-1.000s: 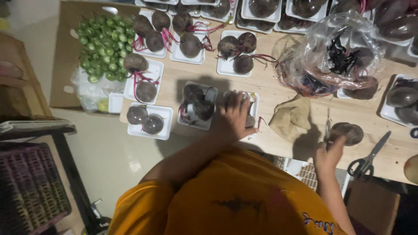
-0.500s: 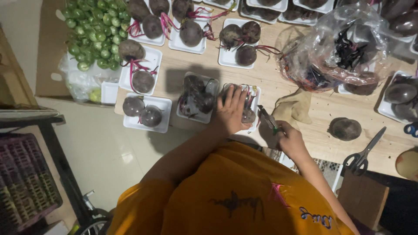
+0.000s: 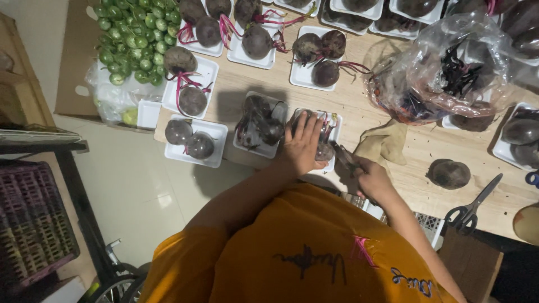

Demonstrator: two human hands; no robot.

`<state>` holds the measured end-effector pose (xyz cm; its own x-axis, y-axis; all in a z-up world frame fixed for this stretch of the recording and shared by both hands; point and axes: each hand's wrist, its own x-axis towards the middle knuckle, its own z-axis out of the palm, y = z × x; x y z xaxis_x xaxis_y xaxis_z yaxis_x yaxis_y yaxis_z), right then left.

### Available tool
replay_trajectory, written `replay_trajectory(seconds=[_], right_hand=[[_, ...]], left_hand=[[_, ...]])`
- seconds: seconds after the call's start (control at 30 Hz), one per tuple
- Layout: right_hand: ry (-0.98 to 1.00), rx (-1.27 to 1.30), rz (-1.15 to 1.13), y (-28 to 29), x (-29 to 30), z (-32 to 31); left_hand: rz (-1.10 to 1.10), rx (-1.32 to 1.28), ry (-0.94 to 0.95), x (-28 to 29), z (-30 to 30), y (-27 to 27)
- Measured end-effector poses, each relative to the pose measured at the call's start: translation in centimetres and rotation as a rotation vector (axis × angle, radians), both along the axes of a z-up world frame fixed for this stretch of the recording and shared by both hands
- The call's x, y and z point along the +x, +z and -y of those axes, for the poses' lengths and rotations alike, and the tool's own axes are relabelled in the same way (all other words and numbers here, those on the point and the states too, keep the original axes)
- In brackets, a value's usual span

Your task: The person trims roots and stems from beets using scissors and a utility knife, wipes them with a cloth, and places them into plastic trays on a table.

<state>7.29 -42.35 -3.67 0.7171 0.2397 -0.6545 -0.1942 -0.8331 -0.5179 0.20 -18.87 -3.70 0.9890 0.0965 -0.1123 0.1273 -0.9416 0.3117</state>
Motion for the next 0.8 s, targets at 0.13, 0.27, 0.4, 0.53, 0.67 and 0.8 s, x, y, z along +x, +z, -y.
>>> replay_trajectory(seconds=[0.13,0.27,0.4,0.53,0.67,0.8], right_hand=[[0.004,-0.032,-0.111,6.7,-0.2,-0.2],[-0.189,0.126,-0.021,10.5,-0.1,1.7],[-0.082,-0.081,0.399,3.4,-0.7,6.7],[-0.063,-0.184,0.56,-4.4,-0.7,10.3],[0.072,-0.341,0.941,-2.2,-0.9,6.1],[0.17,0.127,0.652,-0.4,-0.8,-0.3]], left_hand=[[0.025,-0.018,-0.008,-0.3,-0.1,0.8],[0.021,-0.019,-0.003,-0.3,-0.4,0.7],[-0.1,0.044,-0.046,0.6,-0.1,2.1],[-0.265,0.115,-0.17,1.2,0.3,5.6],[-0.284,0.228,-0.2,1.9,1.8,3.7],[-0.295,0.137,-0.185,2.5,2.0,4.2]])
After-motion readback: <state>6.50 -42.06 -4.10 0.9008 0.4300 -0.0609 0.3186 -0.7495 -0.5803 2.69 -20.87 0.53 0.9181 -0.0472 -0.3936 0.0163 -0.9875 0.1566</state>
